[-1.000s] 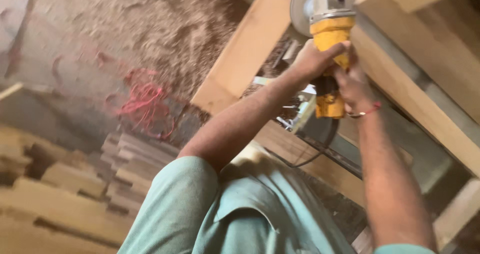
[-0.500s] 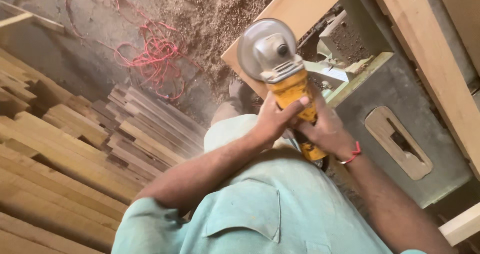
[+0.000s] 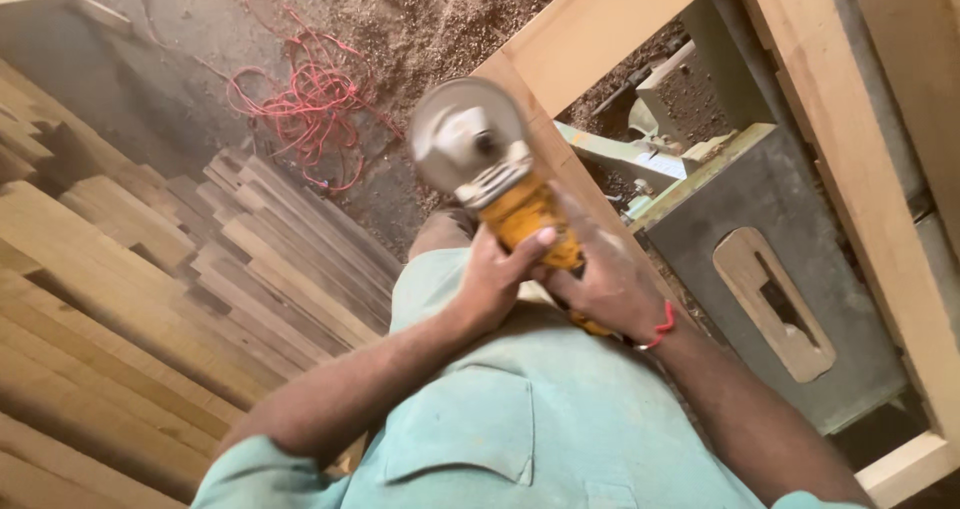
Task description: The person uses a yellow angle grinder to sand the edges and surfaces of a rectangular wooden frame. They move the tool along the frame's length and corners, generating sawdust, and occasionally reposition the frame on the workbench to access different sides.
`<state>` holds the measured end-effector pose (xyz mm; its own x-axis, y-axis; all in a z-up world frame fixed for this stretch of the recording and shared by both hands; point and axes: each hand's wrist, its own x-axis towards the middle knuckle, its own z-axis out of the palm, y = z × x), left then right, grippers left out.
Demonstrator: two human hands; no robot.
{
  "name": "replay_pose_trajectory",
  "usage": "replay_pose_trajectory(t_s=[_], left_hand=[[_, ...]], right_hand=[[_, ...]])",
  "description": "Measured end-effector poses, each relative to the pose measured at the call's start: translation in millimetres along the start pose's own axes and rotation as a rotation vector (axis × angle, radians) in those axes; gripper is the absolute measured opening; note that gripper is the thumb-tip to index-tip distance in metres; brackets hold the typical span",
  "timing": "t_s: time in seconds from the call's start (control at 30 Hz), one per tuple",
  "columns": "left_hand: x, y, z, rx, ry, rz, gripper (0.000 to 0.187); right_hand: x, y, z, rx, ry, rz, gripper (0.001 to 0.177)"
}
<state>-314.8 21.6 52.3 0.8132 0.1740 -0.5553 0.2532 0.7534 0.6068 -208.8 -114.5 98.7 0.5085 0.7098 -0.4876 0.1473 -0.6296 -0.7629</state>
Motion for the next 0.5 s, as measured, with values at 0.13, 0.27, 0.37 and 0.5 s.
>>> replay_pose_trajectory(t_s=[0.13,0.27,0.37,0.5], left_hand=[[36,-13,26,0.221,-0.077,-0.104,0.054],[94,-34,65,0.076,-0.216,0.151,0.051],[126,-34,89,-0.010,-0.233,0.117,0.051],[125,-27,89,0.026,-0.190,0.124,0.051]], right_hand=[[-3,26,-28,0.011,0.059,0.125,0.092],[-1,48,-63,0.119,0.175,0.129,0.090],[9,55,-91,0.153,0.204,0.148,0.086],[16,60,-91,0.208,0.166,0.130,0.085]])
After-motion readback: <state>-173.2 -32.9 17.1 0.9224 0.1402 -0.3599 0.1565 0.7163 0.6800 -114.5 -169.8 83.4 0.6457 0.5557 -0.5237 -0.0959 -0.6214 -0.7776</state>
